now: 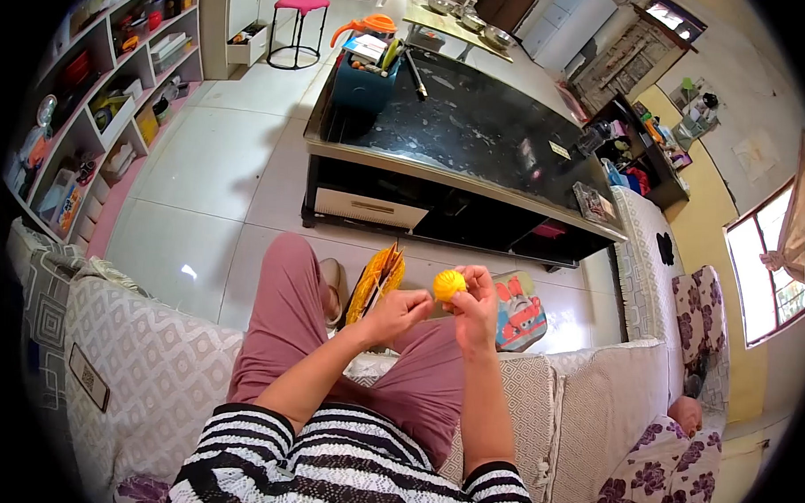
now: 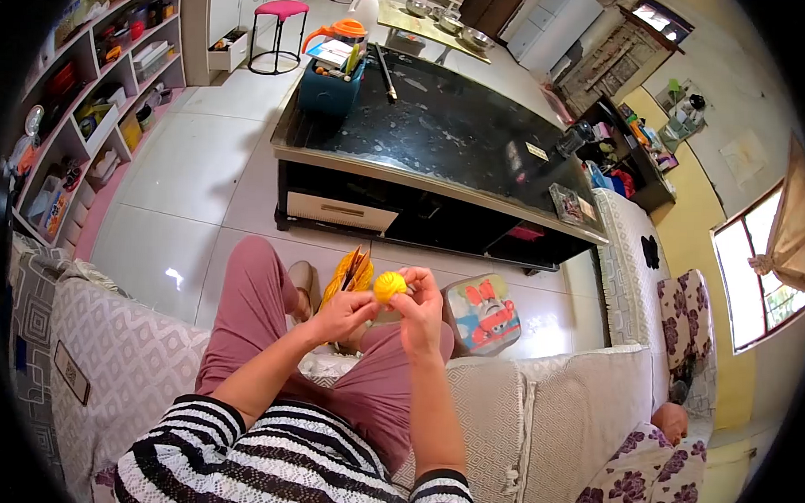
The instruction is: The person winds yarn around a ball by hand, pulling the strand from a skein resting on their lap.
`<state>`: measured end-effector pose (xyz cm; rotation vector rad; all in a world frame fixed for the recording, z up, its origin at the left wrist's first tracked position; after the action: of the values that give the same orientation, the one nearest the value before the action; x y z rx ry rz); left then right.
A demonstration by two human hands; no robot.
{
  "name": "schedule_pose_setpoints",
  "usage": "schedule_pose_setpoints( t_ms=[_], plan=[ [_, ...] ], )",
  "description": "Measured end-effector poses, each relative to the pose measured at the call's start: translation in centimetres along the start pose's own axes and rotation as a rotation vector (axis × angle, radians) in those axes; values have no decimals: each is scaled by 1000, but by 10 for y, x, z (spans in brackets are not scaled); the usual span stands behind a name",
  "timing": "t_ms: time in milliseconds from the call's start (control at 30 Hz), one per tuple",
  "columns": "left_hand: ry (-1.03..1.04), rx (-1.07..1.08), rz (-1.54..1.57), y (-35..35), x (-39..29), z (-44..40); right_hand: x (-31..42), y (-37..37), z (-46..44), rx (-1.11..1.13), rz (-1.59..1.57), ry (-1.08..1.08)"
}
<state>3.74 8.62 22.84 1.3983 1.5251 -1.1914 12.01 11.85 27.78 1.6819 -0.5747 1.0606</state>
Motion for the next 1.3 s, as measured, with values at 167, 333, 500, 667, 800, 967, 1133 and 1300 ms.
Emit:
schedule_pose_setpoints(
  t_ms=[167, 333, 500, 667, 800, 967, 1133, 1300],
  plan=[
    [-11, 161, 108, 6, -21, 2, -20, -31, -5, -34, 401, -8],
    [-22, -92, 141, -26, -12, -5, -46, 0, 16, 219, 269, 250],
    [-37, -135, -12, -20, 6, -5, -17, 17, 11, 124, -22, 210],
    [-21, 164, -29, 9, -11, 1, -5, -11, -4, -57, 257, 5],
    [33, 166, 73, 2, -28, 1, -17, -24, -4, -9, 606, -15],
    [9, -138, 76, -33, -22, -4, -40, 0, 16, 152, 314, 294],
    [-36, -128, -18, -15, 3, -3, -18, 11, 10, 89, -15, 231],
    [29, 137, -101, 22, -11, 4, 1, -12, -6, -84, 227, -18]
  ],
)
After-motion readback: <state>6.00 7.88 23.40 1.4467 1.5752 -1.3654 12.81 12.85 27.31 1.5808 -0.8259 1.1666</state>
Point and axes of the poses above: each hand's wrist, its own z-axis away from the middle knuckle, its own y-axis out of the palm, x = y × z, the point moved 10 cm from there along -z, towards the middle knuckle, and after that the axes turned 6 degrees about -z, right-handed, at the moved point
